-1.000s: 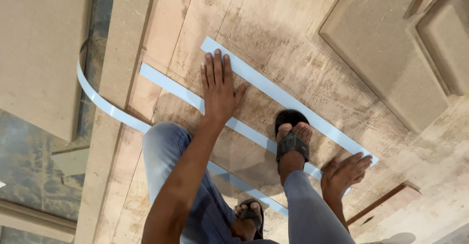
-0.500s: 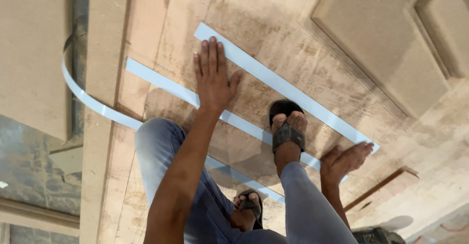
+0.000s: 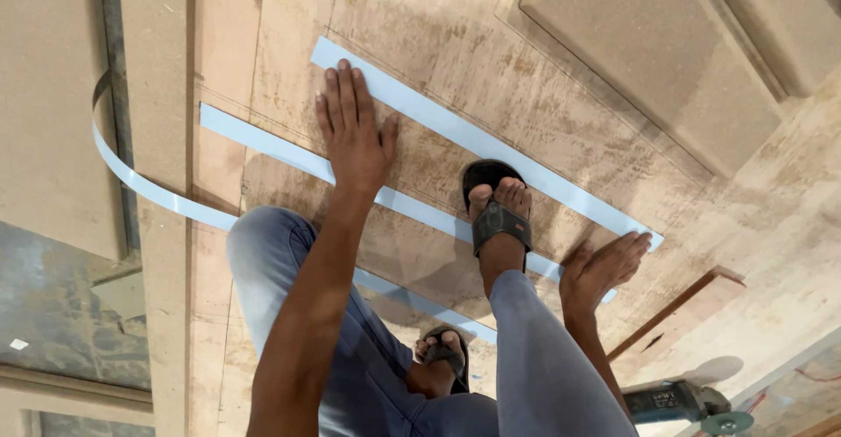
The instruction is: The person uses an angle grinder to cut metal strips and then presses the strips onto the surface of a wooden door.
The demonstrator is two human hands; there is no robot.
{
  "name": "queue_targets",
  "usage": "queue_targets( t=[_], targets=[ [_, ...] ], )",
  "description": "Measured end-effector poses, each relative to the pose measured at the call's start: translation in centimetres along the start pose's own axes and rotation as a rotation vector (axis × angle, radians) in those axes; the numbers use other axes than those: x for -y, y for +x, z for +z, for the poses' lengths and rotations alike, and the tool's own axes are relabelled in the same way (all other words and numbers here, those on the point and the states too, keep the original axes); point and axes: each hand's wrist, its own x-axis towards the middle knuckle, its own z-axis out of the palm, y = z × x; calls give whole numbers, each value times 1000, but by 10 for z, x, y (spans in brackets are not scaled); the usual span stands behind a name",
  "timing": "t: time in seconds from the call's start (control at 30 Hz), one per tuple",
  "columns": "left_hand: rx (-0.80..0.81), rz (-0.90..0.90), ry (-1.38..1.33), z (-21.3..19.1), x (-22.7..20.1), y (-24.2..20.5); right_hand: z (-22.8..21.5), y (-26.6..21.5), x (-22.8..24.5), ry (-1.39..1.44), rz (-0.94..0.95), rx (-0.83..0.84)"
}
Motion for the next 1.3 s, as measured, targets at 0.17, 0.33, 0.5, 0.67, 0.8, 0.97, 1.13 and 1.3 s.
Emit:
queue_targets(
  t=[0.17,0.33,0.5,0.67,0.8,0.97,1.13,1.3],
  targets=[
    [-23,29,37,1,0,-1,4,-3,-3,-13,-17,-12],
    [-6,35,65,0,1,5,6,-2,-3,-8,26,-3],
    [-19,1,94,3,-2,5,7,-1,-4,-13,27,-8],
    [-52,-1,115,7,-2,8,8,-2,-1,-31,37,-31],
    [-46,-2,129,5,-3,7,9,0,2,-10,5,-82],
    [-44,-1,152,5,-6,8,9,0,8,-16,42,-124],
    [-66,6,133,4,-7,6,8,0,11,-33,32,-137],
    [-26,10,144,4,-7,9,14,1,9,-21,13,-198]
  ],
)
